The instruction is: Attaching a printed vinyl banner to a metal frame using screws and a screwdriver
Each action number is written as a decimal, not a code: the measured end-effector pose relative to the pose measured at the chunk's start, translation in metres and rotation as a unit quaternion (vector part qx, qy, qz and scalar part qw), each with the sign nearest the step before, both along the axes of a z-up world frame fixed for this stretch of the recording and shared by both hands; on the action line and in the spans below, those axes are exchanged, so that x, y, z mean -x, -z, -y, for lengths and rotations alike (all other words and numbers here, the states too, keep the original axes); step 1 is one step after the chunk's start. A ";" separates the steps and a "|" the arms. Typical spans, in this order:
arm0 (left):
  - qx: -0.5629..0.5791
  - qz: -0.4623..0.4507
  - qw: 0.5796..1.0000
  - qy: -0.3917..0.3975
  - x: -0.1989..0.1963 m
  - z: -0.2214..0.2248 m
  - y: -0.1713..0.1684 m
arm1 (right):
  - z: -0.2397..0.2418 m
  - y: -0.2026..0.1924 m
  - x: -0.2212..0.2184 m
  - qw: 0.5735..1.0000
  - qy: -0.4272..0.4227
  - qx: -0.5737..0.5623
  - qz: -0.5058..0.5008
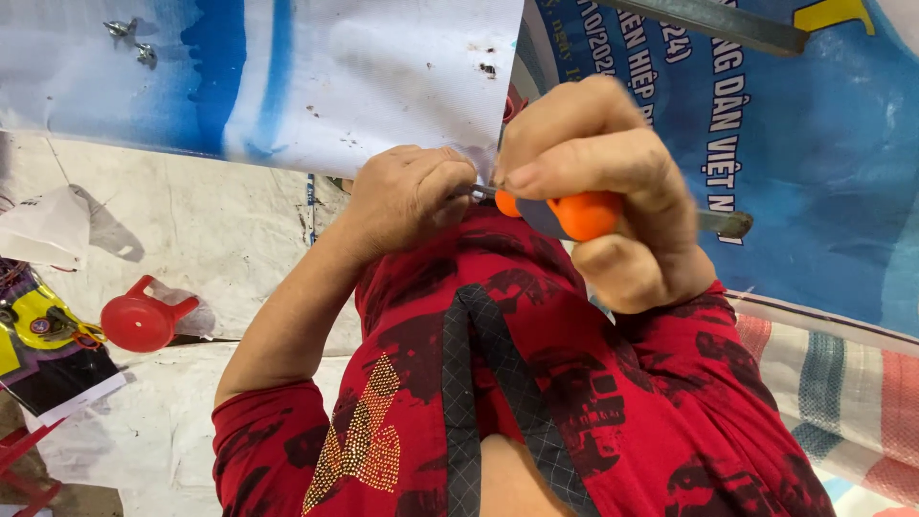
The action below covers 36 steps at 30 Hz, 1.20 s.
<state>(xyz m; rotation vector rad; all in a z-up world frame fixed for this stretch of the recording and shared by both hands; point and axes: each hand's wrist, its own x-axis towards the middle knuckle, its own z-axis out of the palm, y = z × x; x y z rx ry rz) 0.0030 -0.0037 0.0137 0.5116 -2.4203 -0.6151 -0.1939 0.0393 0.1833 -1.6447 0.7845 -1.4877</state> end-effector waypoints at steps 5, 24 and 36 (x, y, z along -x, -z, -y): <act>0.004 -0.010 1.000 -0.005 0.002 0.001 -0.005 | 0.006 -0.006 0.016 0.993 -0.043 -0.011 -0.107; 0.055 -0.060 0.997 -0.009 0.007 0.005 -0.014 | 0.001 -0.027 0.041 0.968 -0.078 0.066 -0.229; 0.091 -0.057 0.994 -0.035 0.006 0.003 -0.002 | 0.007 -0.027 0.069 0.932 -0.160 0.095 -0.311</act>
